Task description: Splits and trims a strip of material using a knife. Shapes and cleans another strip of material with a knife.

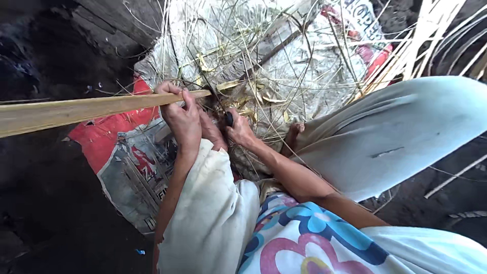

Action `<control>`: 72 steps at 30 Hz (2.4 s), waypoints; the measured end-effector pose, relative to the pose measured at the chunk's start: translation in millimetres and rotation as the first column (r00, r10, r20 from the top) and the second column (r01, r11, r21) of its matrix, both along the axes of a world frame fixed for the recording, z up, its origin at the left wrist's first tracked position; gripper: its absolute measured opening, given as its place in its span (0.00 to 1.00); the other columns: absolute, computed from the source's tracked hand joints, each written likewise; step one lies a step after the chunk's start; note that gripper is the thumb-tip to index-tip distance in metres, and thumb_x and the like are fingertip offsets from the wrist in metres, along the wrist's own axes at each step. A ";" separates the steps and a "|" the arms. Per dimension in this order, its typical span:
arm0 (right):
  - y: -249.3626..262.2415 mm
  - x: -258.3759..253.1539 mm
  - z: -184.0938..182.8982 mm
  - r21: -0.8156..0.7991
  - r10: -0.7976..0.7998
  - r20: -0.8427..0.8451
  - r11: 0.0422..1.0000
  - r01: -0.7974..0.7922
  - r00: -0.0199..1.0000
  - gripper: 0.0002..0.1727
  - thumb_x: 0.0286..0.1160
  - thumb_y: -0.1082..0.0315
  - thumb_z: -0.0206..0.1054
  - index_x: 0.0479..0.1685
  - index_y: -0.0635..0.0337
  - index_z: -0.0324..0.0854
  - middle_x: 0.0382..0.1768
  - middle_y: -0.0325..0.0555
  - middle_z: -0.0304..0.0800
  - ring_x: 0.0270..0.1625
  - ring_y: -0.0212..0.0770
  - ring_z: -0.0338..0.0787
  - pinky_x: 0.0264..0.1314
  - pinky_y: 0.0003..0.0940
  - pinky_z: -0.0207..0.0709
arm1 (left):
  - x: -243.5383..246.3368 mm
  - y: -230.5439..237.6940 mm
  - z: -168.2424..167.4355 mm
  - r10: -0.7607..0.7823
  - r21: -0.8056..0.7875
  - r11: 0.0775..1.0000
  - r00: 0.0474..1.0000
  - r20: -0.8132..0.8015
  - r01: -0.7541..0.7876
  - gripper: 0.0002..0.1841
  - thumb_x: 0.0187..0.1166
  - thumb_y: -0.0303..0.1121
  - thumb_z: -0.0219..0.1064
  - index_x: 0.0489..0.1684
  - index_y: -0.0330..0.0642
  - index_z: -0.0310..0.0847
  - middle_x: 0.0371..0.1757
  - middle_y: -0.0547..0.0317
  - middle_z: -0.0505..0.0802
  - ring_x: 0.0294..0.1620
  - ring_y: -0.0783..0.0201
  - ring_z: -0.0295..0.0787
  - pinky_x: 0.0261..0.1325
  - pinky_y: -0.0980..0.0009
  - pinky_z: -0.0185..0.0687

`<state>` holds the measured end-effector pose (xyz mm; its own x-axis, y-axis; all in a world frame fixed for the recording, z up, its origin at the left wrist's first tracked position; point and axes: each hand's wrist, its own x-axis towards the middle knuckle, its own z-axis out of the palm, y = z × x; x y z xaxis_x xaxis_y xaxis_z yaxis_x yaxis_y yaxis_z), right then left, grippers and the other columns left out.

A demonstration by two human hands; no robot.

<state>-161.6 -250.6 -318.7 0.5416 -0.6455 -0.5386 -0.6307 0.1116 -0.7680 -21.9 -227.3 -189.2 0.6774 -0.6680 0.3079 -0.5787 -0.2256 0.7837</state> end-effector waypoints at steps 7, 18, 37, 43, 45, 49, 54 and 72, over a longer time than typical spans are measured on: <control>-11.7 -14.7 4.5 0.077 -0.150 -0.002 0.986 0.149 0.989 0.29 0.72 0.71 0.69 0.77 0.61 0.72 0.46 0.64 0.90 0.45 0.61 0.92 0.50 0.62 0.83 | 9.7 15.9 -10.2 0.054 -0.139 0.986 0.962 -0.266 -0.094 0.09 0.82 0.19 0.60 0.52 0.35 0.65 0.46 0.55 0.79 0.44 0.68 0.88 0.47 0.67 0.94; 3.0 -4.3 23.6 -0.308 0.061 0.124 0.951 -0.020 0.990 0.29 0.68 0.73 0.70 0.74 0.57 0.79 0.48 0.60 0.93 0.44 0.63 0.94 0.43 0.66 0.83 | 12.5 30.4 -5.6 -0.192 -0.144 0.976 0.964 -0.185 0.166 0.05 0.81 0.20 0.65 0.49 0.32 0.77 0.47 0.59 0.88 0.49 0.69 0.90 0.54 0.68 0.92; -20.3 -9.3 29.1 -0.151 0.127 -0.066 0.979 -0.136 0.990 0.28 0.70 0.68 0.70 0.74 0.49 0.80 0.42 0.60 0.94 0.44 0.66 0.93 0.45 0.69 0.81 | 33.1 37.4 -8.6 -0.357 -0.151 0.930 0.919 -0.167 0.334 0.02 0.80 0.20 0.66 0.43 0.31 0.82 0.46 0.60 0.93 0.52 0.71 0.91 0.60 0.70 0.88; -19.6 -11.0 23.7 -0.142 0.098 -0.055 0.984 -0.105 0.994 0.27 0.69 0.68 0.70 0.73 0.52 0.80 0.42 0.61 0.93 0.44 0.65 0.93 0.46 0.69 0.81 | 32.7 36.7 -7.6 -0.338 -0.146 0.938 0.919 -0.201 0.313 0.02 0.80 0.20 0.66 0.44 0.32 0.82 0.46 0.60 0.93 0.51 0.71 0.92 0.59 0.69 0.89; -17.3 -9.7 27.6 -0.157 0.119 -0.043 0.980 -0.125 0.992 0.28 0.69 0.69 0.70 0.74 0.50 0.79 0.41 0.61 0.93 0.44 0.66 0.93 0.44 0.70 0.80 | 31.8 36.9 -8.2 -0.318 -0.133 0.946 0.930 -0.186 0.296 0.03 0.80 0.20 0.66 0.44 0.30 0.82 0.46 0.59 0.93 0.50 0.71 0.92 0.57 0.70 0.89; -21.3 -12.3 12.7 -0.083 0.100 -0.095 0.991 -0.108 0.990 0.26 0.72 0.66 0.68 0.73 0.52 0.79 0.44 0.61 0.93 0.46 0.65 0.92 0.47 0.68 0.80 | 33.2 38.4 -9.2 -0.312 -0.150 0.946 0.932 -0.185 0.287 0.02 0.80 0.20 0.67 0.44 0.32 0.81 0.46 0.60 0.93 0.51 0.70 0.92 0.58 0.68 0.90; -14.8 -10.4 27.5 -0.148 0.119 -0.026 0.982 -0.122 0.993 0.28 0.68 0.69 0.70 0.73 0.51 0.80 0.41 0.60 0.93 0.43 0.65 0.93 0.43 0.69 0.80 | 31.1 37.5 -8.8 -0.292 -0.122 0.954 0.942 -0.164 0.275 0.03 0.81 0.21 0.67 0.45 0.31 0.81 0.46 0.59 0.93 0.50 0.71 0.92 0.57 0.70 0.90; 3.7 -25.2 48.7 -0.266 0.051 0.087 0.963 -0.026 0.995 0.28 0.68 0.74 0.72 0.72 0.52 0.79 0.30 0.58 0.89 0.28 0.61 0.89 0.25 0.61 0.77 | 27.7 31.8 -6.1 -0.248 -0.096 0.967 0.954 -0.169 0.234 0.03 0.81 0.23 0.67 0.45 0.31 0.81 0.46 0.58 0.93 0.50 0.71 0.92 0.55 0.72 0.90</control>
